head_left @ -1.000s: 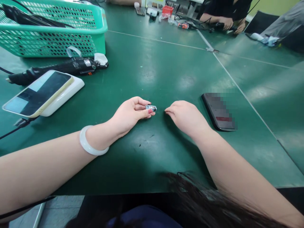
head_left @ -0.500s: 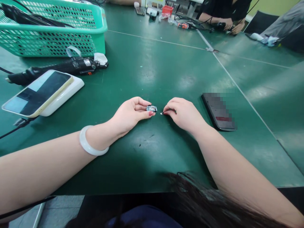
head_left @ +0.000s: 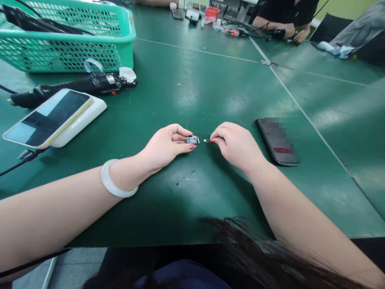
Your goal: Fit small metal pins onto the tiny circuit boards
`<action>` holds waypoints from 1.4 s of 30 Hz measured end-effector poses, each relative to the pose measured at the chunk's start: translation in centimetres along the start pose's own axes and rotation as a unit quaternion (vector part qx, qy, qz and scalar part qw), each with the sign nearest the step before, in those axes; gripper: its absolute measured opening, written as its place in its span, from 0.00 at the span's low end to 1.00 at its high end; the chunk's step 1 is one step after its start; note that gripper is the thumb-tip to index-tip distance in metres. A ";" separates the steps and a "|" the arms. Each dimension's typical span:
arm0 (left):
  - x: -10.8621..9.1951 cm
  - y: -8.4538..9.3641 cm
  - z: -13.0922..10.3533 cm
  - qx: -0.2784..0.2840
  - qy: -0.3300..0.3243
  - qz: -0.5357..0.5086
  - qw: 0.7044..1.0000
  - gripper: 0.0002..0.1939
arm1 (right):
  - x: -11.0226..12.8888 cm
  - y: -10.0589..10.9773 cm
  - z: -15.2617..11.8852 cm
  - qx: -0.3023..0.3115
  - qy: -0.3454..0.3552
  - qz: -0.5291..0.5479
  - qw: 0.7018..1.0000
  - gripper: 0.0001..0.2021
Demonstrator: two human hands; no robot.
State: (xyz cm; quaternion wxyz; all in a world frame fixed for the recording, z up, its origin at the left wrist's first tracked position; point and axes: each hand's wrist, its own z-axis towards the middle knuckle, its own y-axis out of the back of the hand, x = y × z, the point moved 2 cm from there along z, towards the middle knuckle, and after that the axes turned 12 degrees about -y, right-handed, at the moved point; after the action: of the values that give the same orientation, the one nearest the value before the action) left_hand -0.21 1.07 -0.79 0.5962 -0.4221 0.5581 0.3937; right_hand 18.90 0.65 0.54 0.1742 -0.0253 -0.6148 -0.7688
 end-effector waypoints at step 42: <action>0.2 -0.3 -0.1 0.020 -0.008 -0.003 1.000 0.12 | 3.4 0.6 -1.0 -0.066 0.079 0.040 0.994 0.09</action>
State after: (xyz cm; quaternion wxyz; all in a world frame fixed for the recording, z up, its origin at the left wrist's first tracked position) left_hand 0.05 0.90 -1.01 0.6100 -0.4087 0.5598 0.3841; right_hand 16.06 -1.19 1.69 0.2512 -0.0006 -0.5453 -0.7997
